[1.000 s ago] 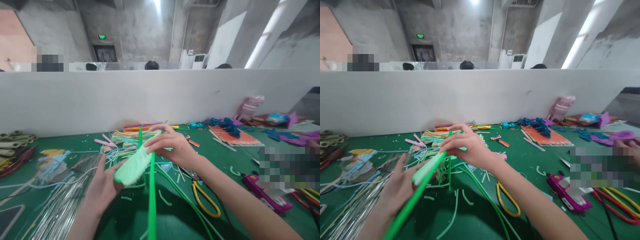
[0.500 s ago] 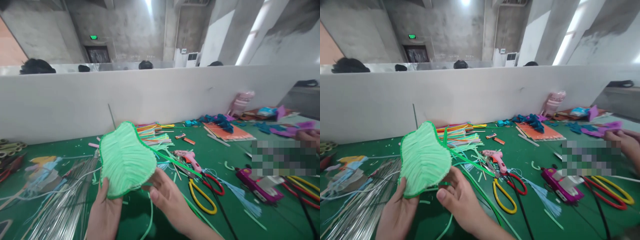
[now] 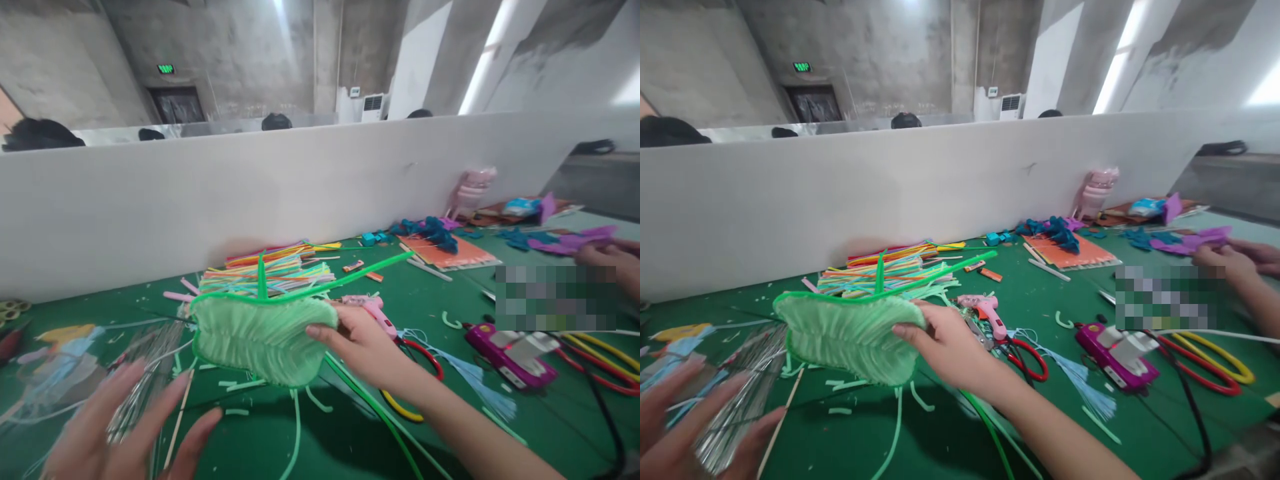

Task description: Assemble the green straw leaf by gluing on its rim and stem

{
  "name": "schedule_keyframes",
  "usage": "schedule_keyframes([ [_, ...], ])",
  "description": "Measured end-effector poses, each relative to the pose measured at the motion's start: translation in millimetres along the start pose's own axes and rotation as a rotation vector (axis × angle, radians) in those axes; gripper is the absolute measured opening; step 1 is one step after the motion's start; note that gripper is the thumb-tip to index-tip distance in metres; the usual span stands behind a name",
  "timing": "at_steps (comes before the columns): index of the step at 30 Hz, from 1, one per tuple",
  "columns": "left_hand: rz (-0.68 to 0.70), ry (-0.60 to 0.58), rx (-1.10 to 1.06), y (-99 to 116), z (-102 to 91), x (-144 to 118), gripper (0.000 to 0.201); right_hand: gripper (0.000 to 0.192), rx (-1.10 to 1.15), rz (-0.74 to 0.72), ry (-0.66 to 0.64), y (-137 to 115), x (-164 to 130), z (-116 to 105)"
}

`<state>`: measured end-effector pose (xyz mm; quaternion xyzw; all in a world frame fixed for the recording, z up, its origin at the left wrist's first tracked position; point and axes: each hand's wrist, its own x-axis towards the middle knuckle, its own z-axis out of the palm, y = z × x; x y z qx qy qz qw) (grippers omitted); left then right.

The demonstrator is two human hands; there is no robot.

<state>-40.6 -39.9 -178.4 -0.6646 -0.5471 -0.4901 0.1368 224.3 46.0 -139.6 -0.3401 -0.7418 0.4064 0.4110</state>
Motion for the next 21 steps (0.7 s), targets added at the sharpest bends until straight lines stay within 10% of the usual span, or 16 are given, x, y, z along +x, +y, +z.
schedule_keyframes([
  [2, 0.284, -0.166, 0.094, 10.1, 1.5, 31.3, 0.057, 0.02, -0.182, -0.013, -0.087, -1.9, 4.3, -1.3],
  [5, 0.34, -0.327, 0.1, 18.6, 18.5, 62.5, 0.041, 0.021, -0.327, -0.046, -0.207, -1.5, 6.2, 2.0],
  [9, 0.22, -0.472, -0.002, 15.3, 36.4, 64.2, 0.035, 0.023, -0.342, 0.041, -0.173, 8.3, 0.0, -10.8],
  [15, -0.076, -0.48, 0.007, 12.2, 44.7, 57.7, 0.042, 0.047, -0.972, 0.677, 0.227, 52.0, -18.8, -65.9],
  [21, -0.276, -0.589, -0.01, 16.6, 53.1, 60.4, 0.041, 0.047, -1.02, 0.809, 0.169, 103.4, -25.6, -65.2],
])
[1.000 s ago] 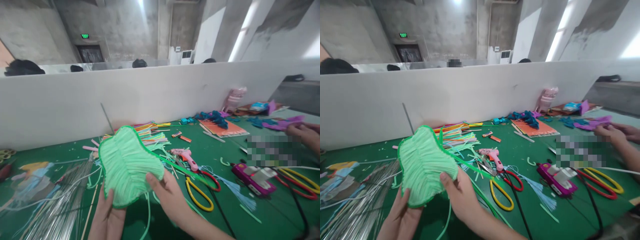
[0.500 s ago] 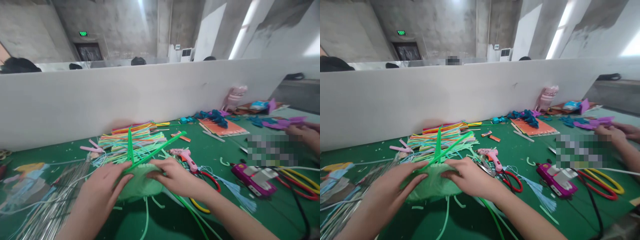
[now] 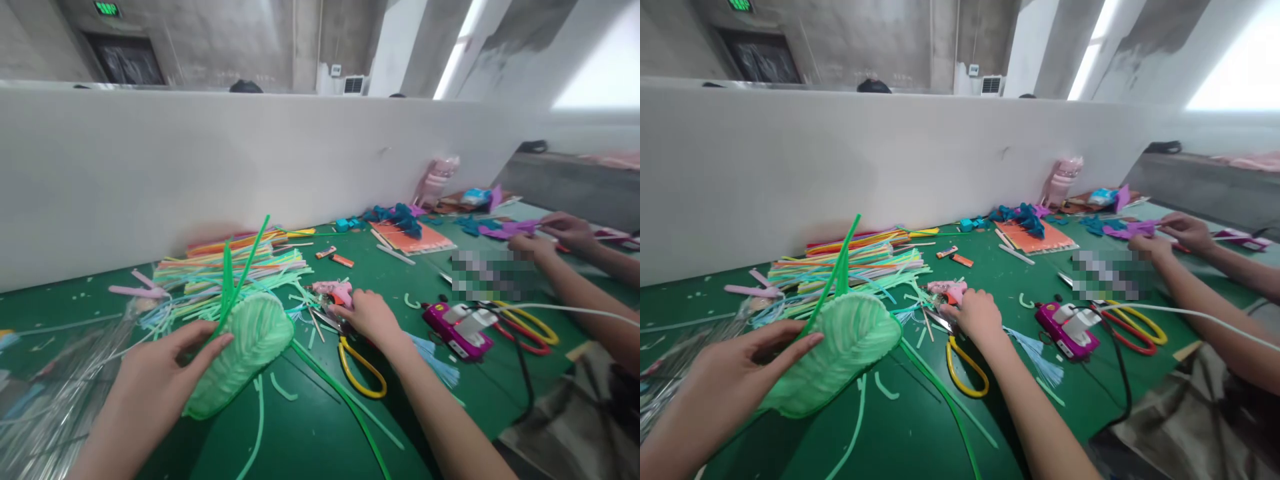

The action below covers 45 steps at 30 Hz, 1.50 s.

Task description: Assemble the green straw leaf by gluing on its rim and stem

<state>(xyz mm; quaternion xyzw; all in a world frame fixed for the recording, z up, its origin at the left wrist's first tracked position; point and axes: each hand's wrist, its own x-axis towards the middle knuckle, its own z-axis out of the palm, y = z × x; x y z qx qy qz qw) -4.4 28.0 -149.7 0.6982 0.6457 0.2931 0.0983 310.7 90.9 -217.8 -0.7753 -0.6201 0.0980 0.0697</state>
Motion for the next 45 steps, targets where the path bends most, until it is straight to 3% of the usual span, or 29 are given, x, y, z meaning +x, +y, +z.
schedule_keyframes([
  [5, -0.134, 0.07, -0.085, 1.1, 7.8, -5.6, 0.044, 0.035, 0.059, 0.021, 0.011, -4.2, -0.5, 8.0],
  [8, -0.221, 0.129, -0.17, -1.0, 11.3, -10.8, 0.043, 0.038, 0.094, 0.07, 0.069, -4.7, -8.0, -5.4],
  [11, -0.222, 0.169, -0.222, -3.4, 11.8, -15.1, 0.039, 0.049, 0.125, 0.039, 0.19, -7.8, -19.5, -24.2],
  [16, -0.121, 0.113, -0.241, -1.6, 6.2, -14.3, 0.031, 0.054, 0.211, -0.234, 0.58, -21.6, -38.7, -50.8],
  [20, -0.103, 0.076, -0.298, 2.5, 5.8, -9.0, 0.028, 0.044, 0.189, -0.441, 0.706, -34.3, -48.9, -63.1],
  [27, -0.113, 0.063, -0.354, 3.4, 12.2, -5.9, 0.027, 0.036, 0.173, -0.615, 0.77, -45.5, -58.0, -71.2],
  [33, -0.099, 0.086, -0.336, 2.4, 12.4, -7.2, 0.022, 0.025, 0.17, -0.67, 0.737, -60.1, -62.8, -70.6],
  [45, -0.085, 0.103, -0.37, 4.4, 11.5, -6.1, 0.021, 0.026, 0.086, -0.736, 0.772, -65.8, -62.7, -73.1],
])
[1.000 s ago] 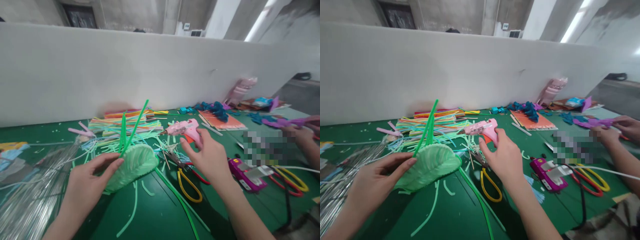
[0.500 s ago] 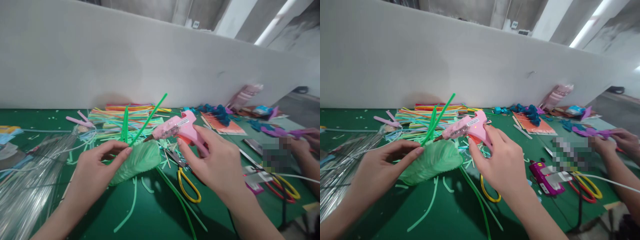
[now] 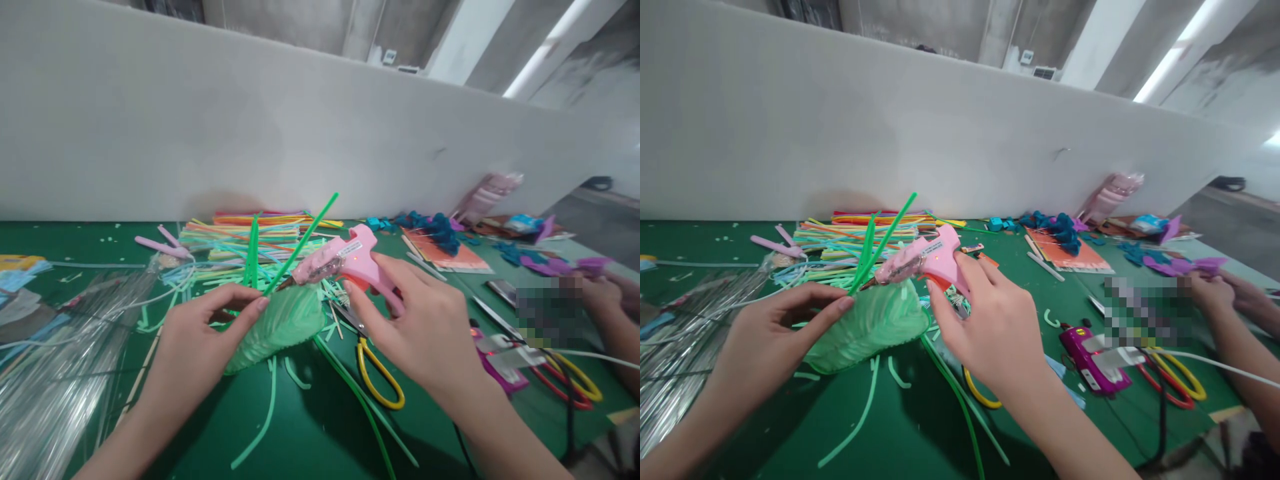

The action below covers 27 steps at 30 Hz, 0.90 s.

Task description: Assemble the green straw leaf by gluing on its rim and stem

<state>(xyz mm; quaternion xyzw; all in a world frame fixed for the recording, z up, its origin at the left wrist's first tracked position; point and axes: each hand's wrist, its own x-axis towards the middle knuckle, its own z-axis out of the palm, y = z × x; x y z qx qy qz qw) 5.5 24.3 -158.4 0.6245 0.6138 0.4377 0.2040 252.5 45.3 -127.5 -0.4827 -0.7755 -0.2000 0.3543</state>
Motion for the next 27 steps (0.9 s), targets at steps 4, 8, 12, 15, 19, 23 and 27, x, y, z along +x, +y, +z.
schedule_keyframes([
  [4, -0.022, -0.002, 0.005, -1.5, 0.6, -0.1, 0.024, 0.028, -0.007, 0.002, -0.001, 0.2, 0.1, 0.0],
  [8, -0.032, -0.005, 0.013, -2.4, 1.3, 0.3, 0.026, 0.029, 0.0, 0.012, 0.003, 0.7, -0.1, -0.3],
  [12, -0.031, -0.001, 0.015, -2.7, 1.6, 0.4, 0.025, 0.029, -0.002, 0.025, 0.004, 2.9, -0.5, -0.9],
  [15, -0.036, -0.006, 0.01, -3.8, 1.7, 0.7, 0.027, 0.03, 0.005, 0.044, 0.005, 4.7, -1.1, -0.8],
  [19, -0.039, -0.012, 0.012, -5.7, 2.9, 2.0, 0.025, 0.029, -0.005, 0.057, 0.008, 6.3, -2.1, -0.4],
  [23, -0.046, -0.015, 0.006, -5.9, 3.4, 2.2, 0.025, 0.032, -0.004, 0.061, 0.004, 8.3, -3.4, -0.9],
  [27, -0.079, -0.015, 0.012, -5.6, 2.3, 1.3, 0.029, 0.031, 0.012, 0.07, 0.011, 10.8, -5.2, -1.6],
])
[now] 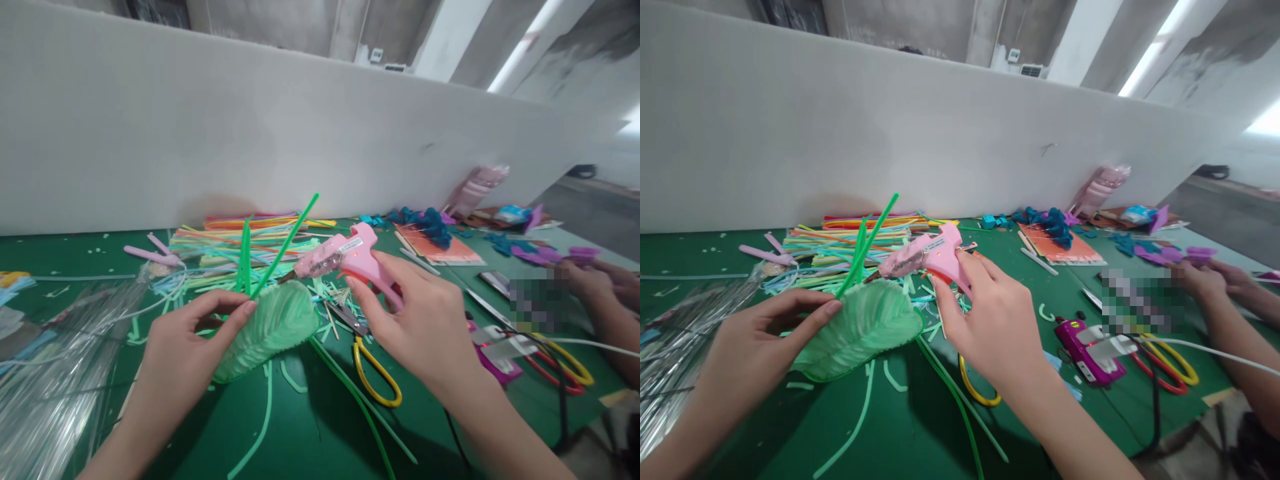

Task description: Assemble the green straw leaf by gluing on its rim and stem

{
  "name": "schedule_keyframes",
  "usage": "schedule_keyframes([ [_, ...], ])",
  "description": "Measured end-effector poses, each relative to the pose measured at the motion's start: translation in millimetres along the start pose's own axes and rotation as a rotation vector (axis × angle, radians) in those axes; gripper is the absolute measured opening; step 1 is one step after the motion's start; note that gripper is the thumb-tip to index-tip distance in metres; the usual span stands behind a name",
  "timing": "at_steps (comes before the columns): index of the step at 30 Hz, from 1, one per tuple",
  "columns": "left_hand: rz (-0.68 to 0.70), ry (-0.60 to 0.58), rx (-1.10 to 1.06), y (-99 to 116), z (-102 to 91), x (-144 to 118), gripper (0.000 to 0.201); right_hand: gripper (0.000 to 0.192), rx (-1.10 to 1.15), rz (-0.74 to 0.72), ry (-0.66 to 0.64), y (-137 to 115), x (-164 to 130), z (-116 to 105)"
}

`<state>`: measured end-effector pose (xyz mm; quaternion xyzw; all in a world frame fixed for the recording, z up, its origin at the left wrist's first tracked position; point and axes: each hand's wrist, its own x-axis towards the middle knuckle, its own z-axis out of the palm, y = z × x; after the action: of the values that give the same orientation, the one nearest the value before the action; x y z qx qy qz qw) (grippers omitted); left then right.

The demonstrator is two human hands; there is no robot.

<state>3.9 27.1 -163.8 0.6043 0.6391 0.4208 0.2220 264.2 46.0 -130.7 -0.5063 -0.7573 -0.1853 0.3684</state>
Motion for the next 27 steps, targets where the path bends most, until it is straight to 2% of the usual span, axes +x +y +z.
schedule_keyframes([
  [19, -0.006, 0.049, 0.131, 4.7, 0.1, 0.4, 0.036, 0.023, 0.007, 0.057, -0.005, 10.5, -9.3, 2.6],
  [27, -0.008, 0.078, 0.148, 5.1, -0.1, 1.5, 0.037, 0.026, 0.039, 0.104, -0.014, 15.9, -13.8, 2.0],
])
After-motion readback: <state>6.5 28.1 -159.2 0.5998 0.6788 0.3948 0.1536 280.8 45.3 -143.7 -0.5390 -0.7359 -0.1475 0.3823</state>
